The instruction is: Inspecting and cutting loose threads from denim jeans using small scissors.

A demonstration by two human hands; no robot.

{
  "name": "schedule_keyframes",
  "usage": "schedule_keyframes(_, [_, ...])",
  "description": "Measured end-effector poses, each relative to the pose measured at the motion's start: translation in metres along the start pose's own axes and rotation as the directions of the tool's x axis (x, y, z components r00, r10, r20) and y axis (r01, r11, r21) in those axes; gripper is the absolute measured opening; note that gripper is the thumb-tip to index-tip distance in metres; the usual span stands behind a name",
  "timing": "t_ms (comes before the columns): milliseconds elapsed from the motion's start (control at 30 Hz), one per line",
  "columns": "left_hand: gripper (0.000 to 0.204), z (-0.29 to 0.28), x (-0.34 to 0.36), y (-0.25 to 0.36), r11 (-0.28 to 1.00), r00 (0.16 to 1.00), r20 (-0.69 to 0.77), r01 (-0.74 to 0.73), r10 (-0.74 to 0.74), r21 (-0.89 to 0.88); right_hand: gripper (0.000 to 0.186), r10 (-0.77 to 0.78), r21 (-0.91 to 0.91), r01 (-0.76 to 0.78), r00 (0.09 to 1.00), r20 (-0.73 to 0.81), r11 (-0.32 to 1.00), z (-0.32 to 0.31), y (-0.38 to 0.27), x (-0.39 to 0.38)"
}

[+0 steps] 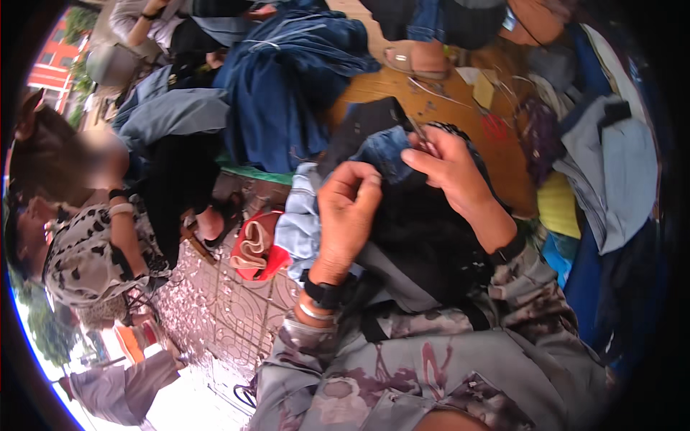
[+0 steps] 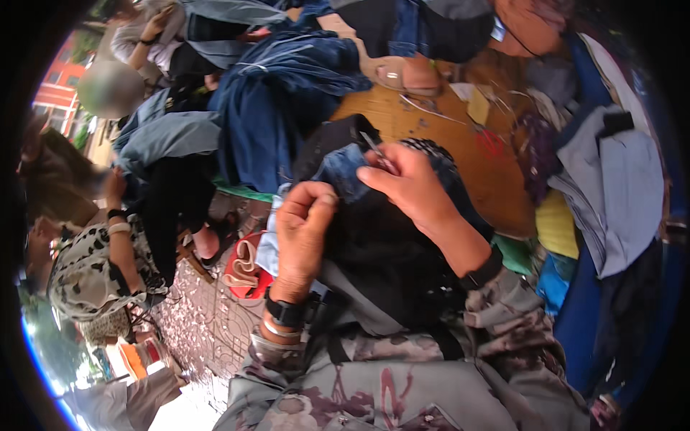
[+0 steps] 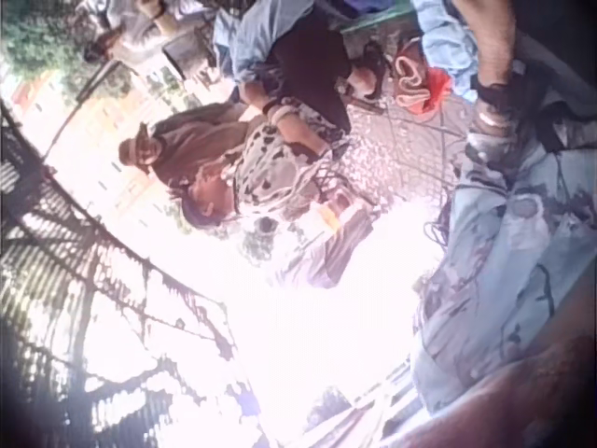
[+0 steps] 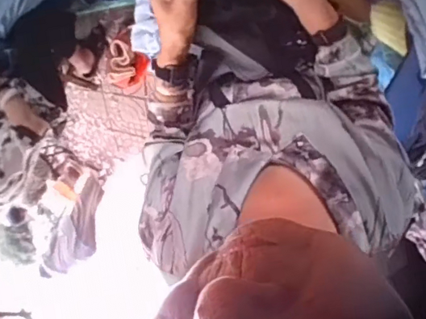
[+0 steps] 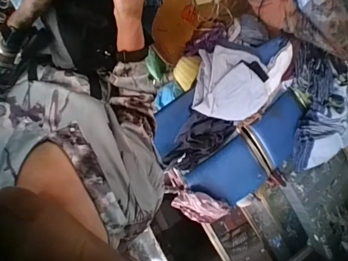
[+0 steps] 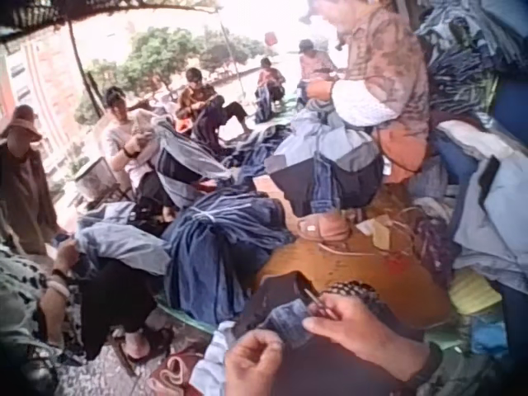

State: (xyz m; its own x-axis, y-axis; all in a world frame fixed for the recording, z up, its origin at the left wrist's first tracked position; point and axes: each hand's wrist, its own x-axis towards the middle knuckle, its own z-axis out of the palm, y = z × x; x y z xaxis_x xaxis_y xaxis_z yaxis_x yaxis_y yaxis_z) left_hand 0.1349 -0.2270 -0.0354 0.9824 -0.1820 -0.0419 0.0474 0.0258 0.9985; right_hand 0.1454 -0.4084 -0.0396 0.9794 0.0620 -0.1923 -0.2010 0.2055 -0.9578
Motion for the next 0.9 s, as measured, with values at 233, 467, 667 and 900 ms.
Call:
schedule_keyframes(233, [0.008, 0.007, 0.001, 0.002, 0.997, 1.0, 0.026, 0.012, -0.01, -0.074, 0.023, -0.515, -0.487, 0.46, 0.857, 0.025, 0.742, -0.01, -0.032, -0.024])
schedule_keyframes(467, [0.01, 0.008, -0.001, 0.001, 0.997, 1.0, 0.023, 0.013, -0.011, -0.078, 0.016, -0.518, -0.821, 0.547, 0.756, 0.4, 0.163, -0.001, -0.044, -0.044])
schedule_keyframes(667, [0.008, 0.006, 0.0, -0.001, 0.998, 0.999, 0.036, 0.003, -0.001, -0.059, 0.019, -0.453, -0.86, 0.503, 0.788, 0.416, 0.084, 0.006, -0.04, -0.039])
schedule_keyframes(900, [0.007, 0.005, 0.003, -0.005, 1.0, 0.999, 0.044, 0.012, -0.01, -0.025, 0.018, -0.466, -0.844, 0.534, 0.76, 0.453, 0.05, 0.005, -0.036, -0.034])
